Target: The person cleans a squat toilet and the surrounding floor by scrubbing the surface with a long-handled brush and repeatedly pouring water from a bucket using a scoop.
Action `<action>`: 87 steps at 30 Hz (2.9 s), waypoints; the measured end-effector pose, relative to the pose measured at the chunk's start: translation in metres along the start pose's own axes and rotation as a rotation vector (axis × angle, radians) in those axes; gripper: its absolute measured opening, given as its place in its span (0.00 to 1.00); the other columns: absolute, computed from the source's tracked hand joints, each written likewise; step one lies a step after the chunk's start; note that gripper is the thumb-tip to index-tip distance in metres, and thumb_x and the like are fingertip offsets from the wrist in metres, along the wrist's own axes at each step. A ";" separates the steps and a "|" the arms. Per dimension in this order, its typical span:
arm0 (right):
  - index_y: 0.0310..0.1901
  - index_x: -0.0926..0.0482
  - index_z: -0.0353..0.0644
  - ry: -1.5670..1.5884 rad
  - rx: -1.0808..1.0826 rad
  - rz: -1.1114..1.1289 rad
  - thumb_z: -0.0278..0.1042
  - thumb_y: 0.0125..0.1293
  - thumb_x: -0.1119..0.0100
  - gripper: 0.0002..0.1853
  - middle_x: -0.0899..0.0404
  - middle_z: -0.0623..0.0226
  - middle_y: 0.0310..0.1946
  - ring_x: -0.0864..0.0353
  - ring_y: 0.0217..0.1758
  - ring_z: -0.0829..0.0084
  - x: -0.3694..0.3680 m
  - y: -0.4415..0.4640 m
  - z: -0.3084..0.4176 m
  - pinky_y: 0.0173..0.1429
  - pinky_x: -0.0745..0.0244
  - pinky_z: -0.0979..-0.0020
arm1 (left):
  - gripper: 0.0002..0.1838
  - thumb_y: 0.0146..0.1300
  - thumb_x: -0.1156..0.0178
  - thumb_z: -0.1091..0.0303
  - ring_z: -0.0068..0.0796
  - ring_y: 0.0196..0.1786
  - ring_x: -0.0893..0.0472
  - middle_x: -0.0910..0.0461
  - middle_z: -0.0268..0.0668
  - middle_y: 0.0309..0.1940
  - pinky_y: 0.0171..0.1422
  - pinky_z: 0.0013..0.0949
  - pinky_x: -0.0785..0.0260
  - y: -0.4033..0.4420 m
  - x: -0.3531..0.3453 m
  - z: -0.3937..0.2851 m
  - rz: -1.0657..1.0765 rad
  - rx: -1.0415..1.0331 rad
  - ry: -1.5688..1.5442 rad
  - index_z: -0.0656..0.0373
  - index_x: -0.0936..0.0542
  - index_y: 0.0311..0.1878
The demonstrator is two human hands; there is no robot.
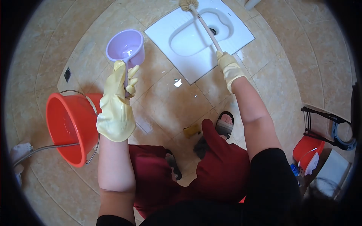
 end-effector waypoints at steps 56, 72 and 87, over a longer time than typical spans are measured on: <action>0.42 0.21 0.43 0.319 -0.471 0.132 0.58 0.78 0.52 0.23 0.25 0.64 0.17 0.27 0.15 0.69 0.035 -0.255 -0.143 0.20 0.33 0.64 | 0.20 0.71 0.37 0.55 0.23 0.42 0.24 0.19 0.32 0.43 0.44 0.29 0.34 0.070 -0.053 0.009 -0.120 -0.293 0.418 0.60 0.16 0.56; 0.52 0.22 0.42 -0.007 -0.339 -0.055 0.63 0.78 0.59 0.29 0.16 0.46 0.30 0.16 0.27 0.49 0.010 -0.239 -0.233 0.33 0.23 0.51 | 0.27 0.78 0.52 0.61 0.34 0.74 0.31 0.35 0.41 0.75 0.75 0.34 0.39 0.031 0.012 -0.070 -0.151 -0.352 0.160 0.67 0.35 0.74; 0.43 0.22 0.45 0.302 -0.527 -0.144 0.62 0.78 0.57 0.27 0.27 0.66 0.18 0.31 0.14 0.69 0.042 -0.159 -0.265 0.18 0.36 0.62 | 0.31 0.73 0.46 0.46 0.28 0.59 0.24 0.29 0.33 0.70 0.62 0.43 0.36 -0.109 0.438 -0.016 -0.548 0.301 0.532 0.53 0.31 0.71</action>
Point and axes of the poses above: each hand's wrist, its own y-axis towards the middle knuckle, its own x-axis out of the back of the hand, z = x × y, the point moved 8 cm from there along y, towards the middle knuckle
